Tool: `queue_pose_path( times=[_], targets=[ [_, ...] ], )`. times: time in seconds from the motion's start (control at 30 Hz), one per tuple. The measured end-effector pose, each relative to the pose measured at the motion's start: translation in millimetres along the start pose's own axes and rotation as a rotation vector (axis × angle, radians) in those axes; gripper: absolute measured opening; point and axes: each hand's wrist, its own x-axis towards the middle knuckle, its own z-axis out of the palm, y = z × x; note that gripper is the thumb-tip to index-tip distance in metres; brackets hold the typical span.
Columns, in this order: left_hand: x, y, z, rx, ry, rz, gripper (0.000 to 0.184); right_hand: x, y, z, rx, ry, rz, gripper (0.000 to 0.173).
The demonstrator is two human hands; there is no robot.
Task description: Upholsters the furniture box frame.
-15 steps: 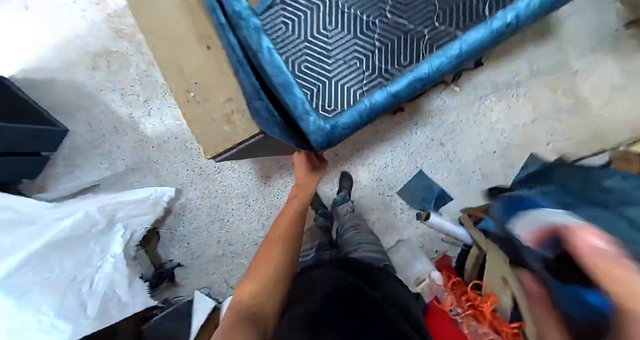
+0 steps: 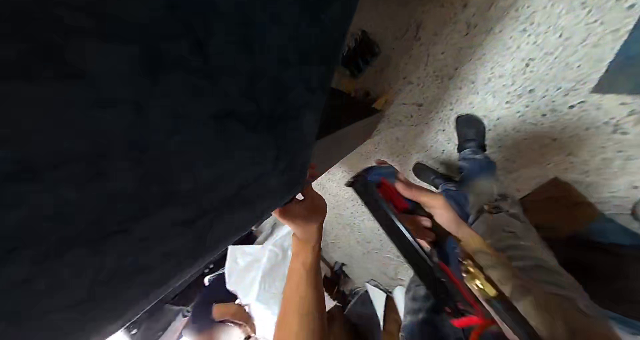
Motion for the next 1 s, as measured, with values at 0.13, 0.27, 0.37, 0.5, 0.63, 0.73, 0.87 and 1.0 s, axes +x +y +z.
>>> queue_pose_path(
  times=[0.13,0.27,0.37,0.5,0.63,0.73,0.87,1.0],
  targets=[
    [-2,8,4,0.292,0.082,-0.006,0.018,51,-4,17,0.045,-0.081,0.04,0.057],
    [3,23,15,0.472,0.185,-0.051,0.031,67,-11,24,0.075,-0.124,0.04,0.062],
    [7,23,20,0.418,0.221,-0.066,0.026,82,-2,1,0.15,-0.27,0.013,0.063],
    [12,29,24,0.431,0.262,-0.116,0.023,83,-25,14,0.02,-0.233,0.106,0.055],
    [8,35,22,0.268,0.196,-0.199,0.029,67,-50,26,-0.143,-0.138,0.144,0.056],
    [10,42,34,-0.502,-0.086,-0.553,0.027,23,-76,37,-0.17,-0.075,0.051,0.062],
    [75,90,128,-1.06,-0.357,-0.803,0.104,-80,-127,49,-0.187,-0.004,-0.142,0.057],
    [167,166,229,-1.51,-0.174,-0.649,0.053,-142,-203,63,-0.391,0.124,-0.363,0.063]
  ],
)
